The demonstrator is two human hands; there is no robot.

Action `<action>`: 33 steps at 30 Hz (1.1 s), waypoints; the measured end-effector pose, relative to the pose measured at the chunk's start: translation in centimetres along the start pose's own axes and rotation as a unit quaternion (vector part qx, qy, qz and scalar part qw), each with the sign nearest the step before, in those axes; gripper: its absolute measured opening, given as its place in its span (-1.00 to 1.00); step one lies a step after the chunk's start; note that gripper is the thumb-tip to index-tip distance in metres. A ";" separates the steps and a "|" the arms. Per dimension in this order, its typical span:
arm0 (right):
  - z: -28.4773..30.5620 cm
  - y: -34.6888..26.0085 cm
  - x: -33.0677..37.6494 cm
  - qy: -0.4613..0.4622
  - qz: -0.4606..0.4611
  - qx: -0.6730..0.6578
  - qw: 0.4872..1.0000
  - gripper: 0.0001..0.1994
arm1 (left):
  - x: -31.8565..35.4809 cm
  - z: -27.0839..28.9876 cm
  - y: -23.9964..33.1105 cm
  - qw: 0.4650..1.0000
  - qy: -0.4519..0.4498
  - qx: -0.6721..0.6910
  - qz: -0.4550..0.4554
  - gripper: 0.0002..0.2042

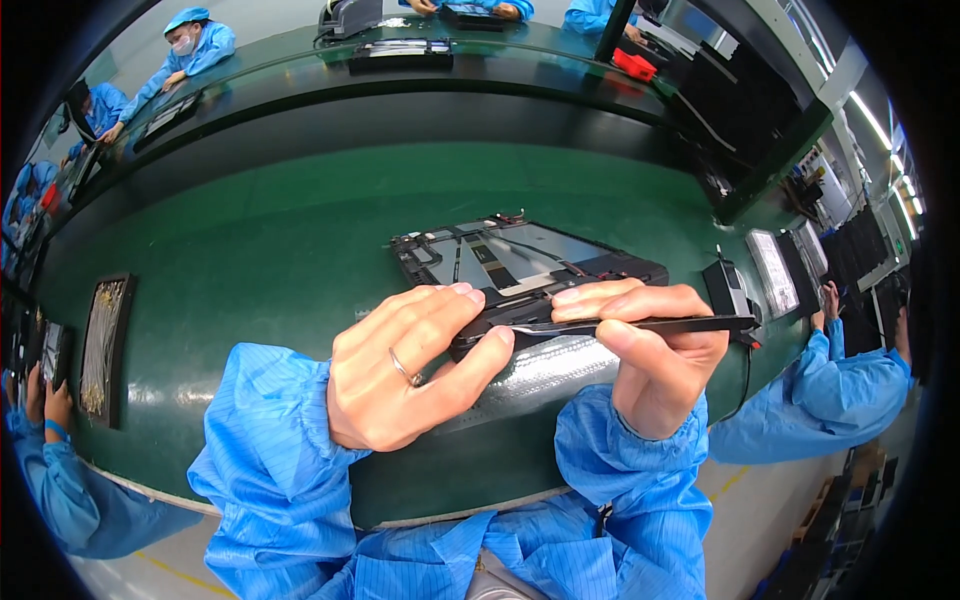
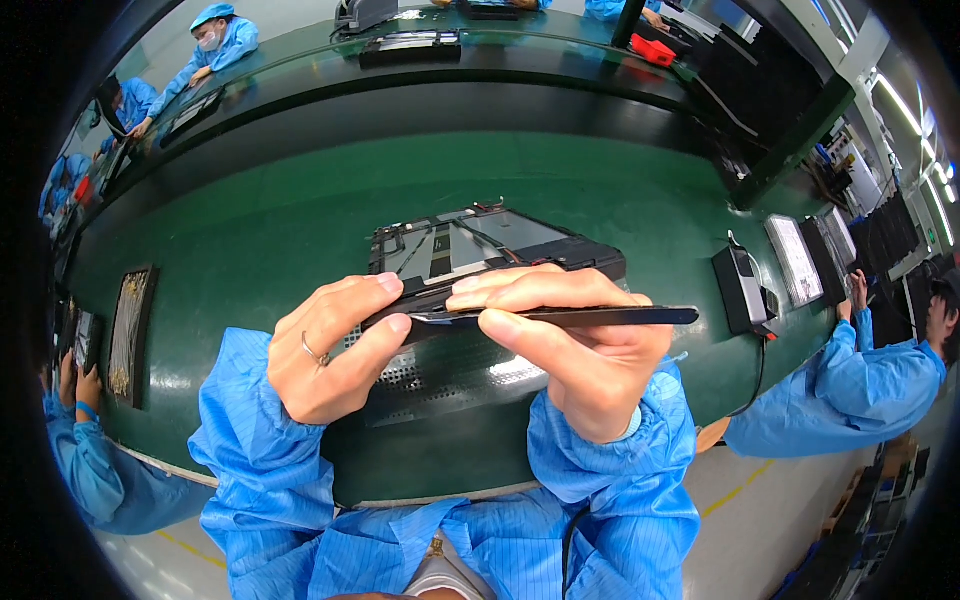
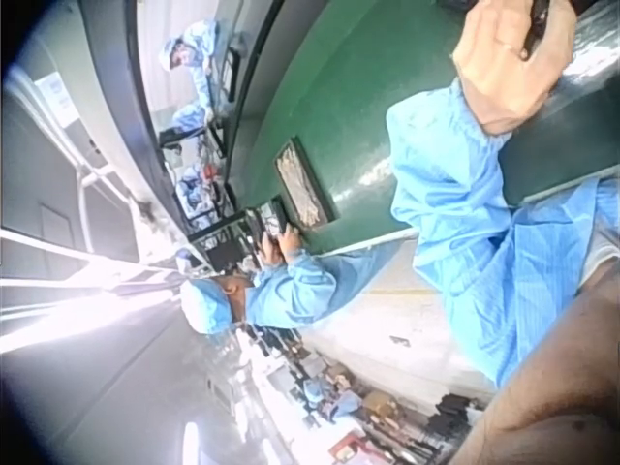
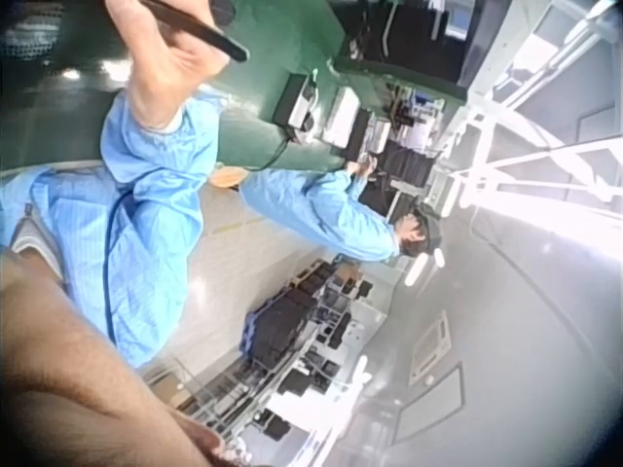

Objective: The person assembles internal cables into a tablet chassis and applies adhesive strips to the device, removing protective film from the strips with tweezers and a prying tool.

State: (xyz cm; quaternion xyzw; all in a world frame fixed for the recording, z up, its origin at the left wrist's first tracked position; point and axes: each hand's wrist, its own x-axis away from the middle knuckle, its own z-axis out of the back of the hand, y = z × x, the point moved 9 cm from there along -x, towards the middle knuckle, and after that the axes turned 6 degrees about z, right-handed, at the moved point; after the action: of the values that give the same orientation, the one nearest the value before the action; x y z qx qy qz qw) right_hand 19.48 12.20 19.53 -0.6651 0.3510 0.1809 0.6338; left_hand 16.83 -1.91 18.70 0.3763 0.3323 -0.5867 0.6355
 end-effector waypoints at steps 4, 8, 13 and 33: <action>-0.1 -0.1 0.0 -0.009 0.013 0.015 1.000 -0.87 | -0.2 0.0 0.3 1.000 -0.009 -0.014 -0.018 -0.70; 1.8 -1.4 -0.3 0.048 0.124 0.023 0.991 -0.86 | -0.5 -0.1 0.4 1.000 -0.001 -0.001 -0.028 -0.71; 0.5 -1.0 -0.4 0.025 0.306 0.418 0.855 -0.89 | -1.3 -1.0 1.1 0.999 -0.007 -0.009 -0.035 -0.62; 18.3 8.0 -1.4 0.257 0.079 0.106 0.957 -0.81 | 0.6 -4.0 -7.4 0.968 -0.167 -0.140 0.126 -0.68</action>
State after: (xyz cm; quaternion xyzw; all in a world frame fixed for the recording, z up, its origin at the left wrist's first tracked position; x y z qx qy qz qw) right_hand 16.68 30.64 12.43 -0.5883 0.5708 0.0147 0.5726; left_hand 9.62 1.10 15.57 0.2193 0.2504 -0.5035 0.7973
